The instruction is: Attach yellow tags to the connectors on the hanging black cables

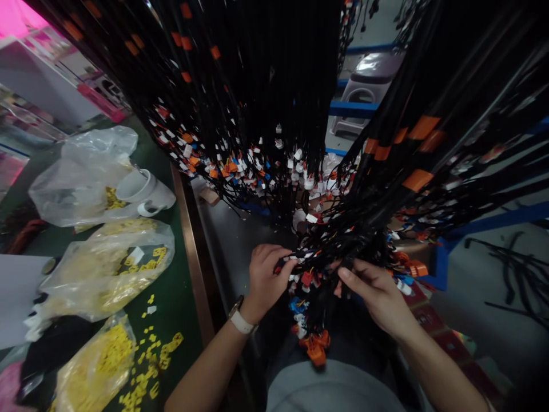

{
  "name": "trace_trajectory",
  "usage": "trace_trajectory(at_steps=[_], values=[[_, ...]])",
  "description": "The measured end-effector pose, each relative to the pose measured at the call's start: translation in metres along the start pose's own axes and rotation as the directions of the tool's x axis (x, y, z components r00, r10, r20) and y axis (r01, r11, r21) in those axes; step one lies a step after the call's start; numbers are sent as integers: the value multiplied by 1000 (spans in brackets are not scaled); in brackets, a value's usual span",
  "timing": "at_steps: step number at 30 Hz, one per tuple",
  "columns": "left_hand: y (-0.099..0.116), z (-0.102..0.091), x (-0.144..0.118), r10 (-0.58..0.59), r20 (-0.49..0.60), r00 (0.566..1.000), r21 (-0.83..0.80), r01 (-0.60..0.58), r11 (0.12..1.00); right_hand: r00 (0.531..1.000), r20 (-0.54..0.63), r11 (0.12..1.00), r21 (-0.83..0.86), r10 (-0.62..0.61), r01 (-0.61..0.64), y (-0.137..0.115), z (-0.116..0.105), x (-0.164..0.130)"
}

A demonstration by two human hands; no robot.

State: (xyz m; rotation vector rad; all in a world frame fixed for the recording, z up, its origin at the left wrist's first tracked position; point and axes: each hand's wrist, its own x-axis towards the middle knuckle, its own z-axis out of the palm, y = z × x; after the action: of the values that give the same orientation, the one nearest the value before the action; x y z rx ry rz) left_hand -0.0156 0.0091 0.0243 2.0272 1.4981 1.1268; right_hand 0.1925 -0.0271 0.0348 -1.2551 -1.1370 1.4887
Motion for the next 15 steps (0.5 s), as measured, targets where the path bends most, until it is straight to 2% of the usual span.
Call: trace_trajectory(at_steps=[2,3,4,5,7,9,13,15], values=[[4,-4,-3,54,-36,998,21,-53,998,999,-21,1000,12,27,-27,6,-1,3],[6,-5,-4,81,-20,997,10,-81,997,999,-40,999,12,37,-37,8,-2,5],[8,-6,-5,110,45,993,-20,-109,994,997,-59,999,14,46,-45,10,-2,6],[10,-6,-6,140,155,978,-61,-132,989,996,-75,999,19,52,-50,12,-2,7],[13,-3,-7,176,421,890,-130,-133,983,994,-92,998,37,52,-49,14,-3,8],[15,2,-9,135,597,791,-128,-73,989,994,-99,998,53,44,-38,15,-3,8],[14,11,-11,34,722,691,-166,124,978,992,-120,998,52,28,-22,19,-5,8],[11,11,-11,2,789,615,-229,290,929,990,-140,1000,29,7,-3,21,-6,8]])
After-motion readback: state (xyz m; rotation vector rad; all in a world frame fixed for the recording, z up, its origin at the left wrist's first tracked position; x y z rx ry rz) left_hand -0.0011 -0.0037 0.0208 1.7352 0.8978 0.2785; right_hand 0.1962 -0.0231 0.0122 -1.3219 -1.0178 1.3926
